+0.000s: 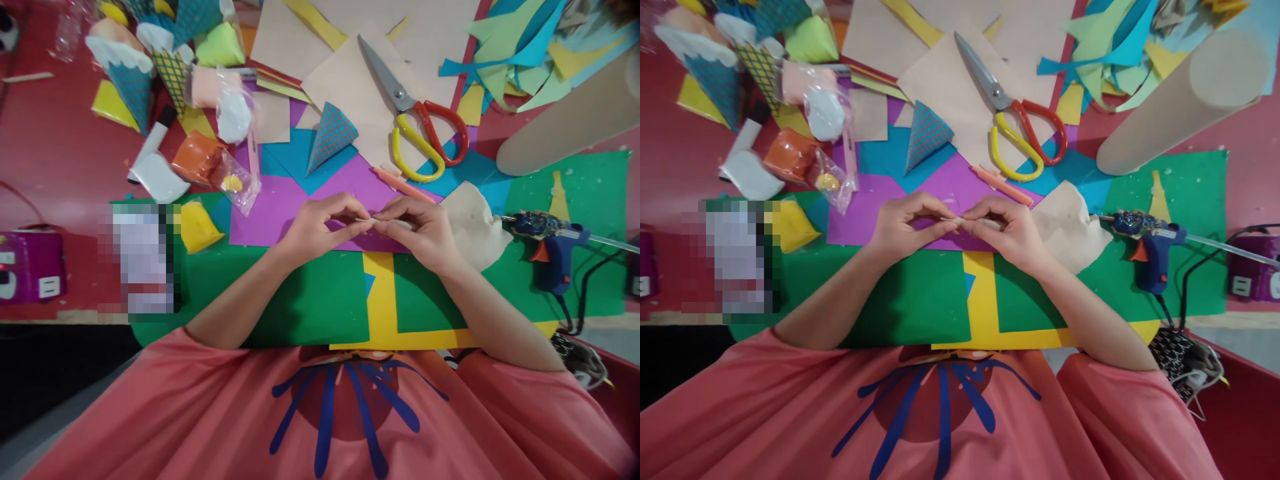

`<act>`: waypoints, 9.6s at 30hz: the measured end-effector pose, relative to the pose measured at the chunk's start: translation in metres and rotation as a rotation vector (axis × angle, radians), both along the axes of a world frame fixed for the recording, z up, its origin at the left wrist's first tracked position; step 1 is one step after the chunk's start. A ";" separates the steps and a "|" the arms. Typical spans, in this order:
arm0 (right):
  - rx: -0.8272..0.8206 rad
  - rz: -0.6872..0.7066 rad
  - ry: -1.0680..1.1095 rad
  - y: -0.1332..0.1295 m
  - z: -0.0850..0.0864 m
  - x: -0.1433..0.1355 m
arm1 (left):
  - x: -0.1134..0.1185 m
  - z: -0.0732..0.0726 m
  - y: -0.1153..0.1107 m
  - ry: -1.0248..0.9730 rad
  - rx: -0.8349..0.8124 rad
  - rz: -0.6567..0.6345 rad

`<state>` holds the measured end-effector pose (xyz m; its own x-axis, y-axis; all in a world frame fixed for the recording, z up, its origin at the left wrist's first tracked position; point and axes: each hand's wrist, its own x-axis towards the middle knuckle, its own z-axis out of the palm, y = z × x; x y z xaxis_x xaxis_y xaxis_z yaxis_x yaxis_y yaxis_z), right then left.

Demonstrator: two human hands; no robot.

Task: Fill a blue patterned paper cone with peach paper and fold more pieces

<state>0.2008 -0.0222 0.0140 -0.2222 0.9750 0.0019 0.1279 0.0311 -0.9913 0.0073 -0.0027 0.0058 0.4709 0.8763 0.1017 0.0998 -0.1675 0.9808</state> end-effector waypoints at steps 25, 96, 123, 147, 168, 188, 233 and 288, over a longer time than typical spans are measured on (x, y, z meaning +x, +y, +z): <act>0.395 0.008 -0.260 -0.005 -0.003 0.001 | -0.001 -0.001 0.005 0.152 -0.090 -0.147; 0.248 0.162 -0.178 0.004 0.002 0.011 | -0.011 0.013 0.013 0.242 -0.012 -0.301; 0.074 -0.074 0.039 -0.001 -0.001 -0.005 | -0.001 0.004 0.005 0.072 0.058 0.023; 0.048 -0.079 -0.038 -0.004 -0.004 -0.005 | 0.002 0.000 -0.004 0.032 -0.127 0.038; 0.091 -0.122 -0.032 -0.005 -0.002 -0.008 | 0.003 0.005 0.005 -0.100 -0.313 0.032; -0.405 0.008 0.285 0.003 0.006 -0.002 | 0.001 0.000 -0.002 -0.112 -0.019 0.132; 0.205 -0.652 0.101 0.006 0.015 0.014 | -0.024 -0.014 0.037 -0.101 0.005 0.038; -0.255 0.471 -0.074 0.006 0.011 0.016 | -0.012 -0.004 0.019 0.948 0.617 0.020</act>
<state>0.2164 -0.0166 0.0246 -0.6262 0.7372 -0.2540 0.2280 -0.1383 -0.9638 -0.0046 0.0162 0.0014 0.5750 0.8080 0.1287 0.7672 -0.5871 0.2585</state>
